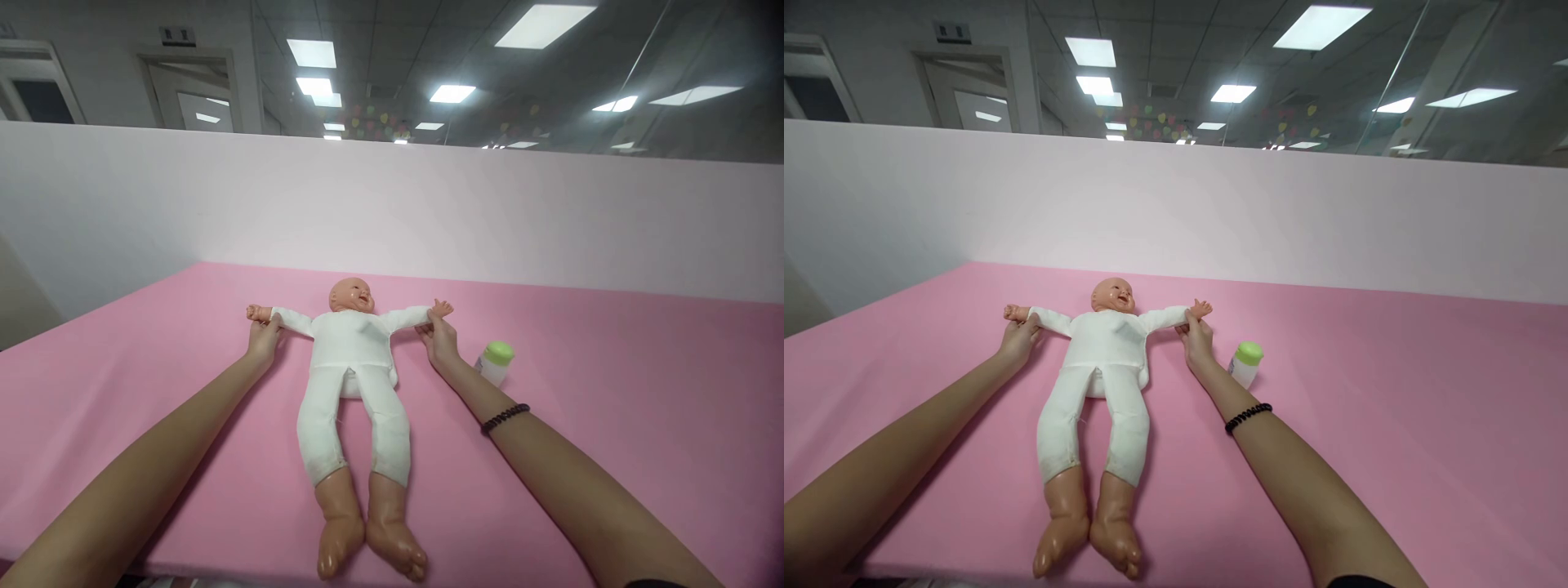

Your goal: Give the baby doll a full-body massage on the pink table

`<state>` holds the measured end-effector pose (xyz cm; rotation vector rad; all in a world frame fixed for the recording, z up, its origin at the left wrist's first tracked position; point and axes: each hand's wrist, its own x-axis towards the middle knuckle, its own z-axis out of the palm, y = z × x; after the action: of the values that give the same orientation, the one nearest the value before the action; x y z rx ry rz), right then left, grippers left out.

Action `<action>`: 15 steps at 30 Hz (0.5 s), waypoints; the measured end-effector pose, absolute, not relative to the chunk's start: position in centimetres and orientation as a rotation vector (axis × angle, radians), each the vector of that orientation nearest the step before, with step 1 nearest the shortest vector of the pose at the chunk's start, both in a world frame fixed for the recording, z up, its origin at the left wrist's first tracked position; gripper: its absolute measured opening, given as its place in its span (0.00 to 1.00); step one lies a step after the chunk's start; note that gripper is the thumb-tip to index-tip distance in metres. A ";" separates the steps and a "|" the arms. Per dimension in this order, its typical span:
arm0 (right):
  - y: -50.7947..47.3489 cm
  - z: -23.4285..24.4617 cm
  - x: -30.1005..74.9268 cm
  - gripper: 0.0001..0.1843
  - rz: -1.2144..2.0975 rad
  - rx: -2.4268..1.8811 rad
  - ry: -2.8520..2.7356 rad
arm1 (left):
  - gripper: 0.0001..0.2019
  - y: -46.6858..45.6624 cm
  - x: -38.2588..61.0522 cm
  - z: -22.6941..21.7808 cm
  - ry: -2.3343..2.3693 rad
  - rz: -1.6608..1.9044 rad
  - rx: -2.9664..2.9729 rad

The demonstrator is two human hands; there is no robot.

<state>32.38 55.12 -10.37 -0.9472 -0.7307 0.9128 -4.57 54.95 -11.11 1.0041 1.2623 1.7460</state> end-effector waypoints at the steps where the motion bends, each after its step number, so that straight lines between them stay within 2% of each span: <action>1: 54.7 -10.3 32.1 0.24 0.791 -0.963 -0.802 | 0.12 54.7 -4.3 -11.0 1.293 1.773 1.056; 5: 52.8 -10.1 30.6 0.36 0.314 -0.953 -1.214 | 0.19 52.7 -2.6 -10.3 1.314 1.816 1.540; 7: 52.1 -10.2 29.8 0.34 0.176 -0.883 -1.462 | 0.19 51.4 -1.4 -10.0 1.247 1.743 1.899; 11: 51.7 -10.6 29.0 0.22 -0.168 -0.643 -2.045 | 0.17 50.0 0.1 -9.9 1.163 1.413 2.624; 15: 51.8 -10.7 28.8 0.24 -0.453 -0.547 -2.209 | 0.18 50.1 0.1 -9.9 1.177 1.319 2.878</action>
<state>28.83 51.82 -10.71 -0.5468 -2.2095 -0.4527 0.12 50.12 -9.88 2.8778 1.1775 1.3190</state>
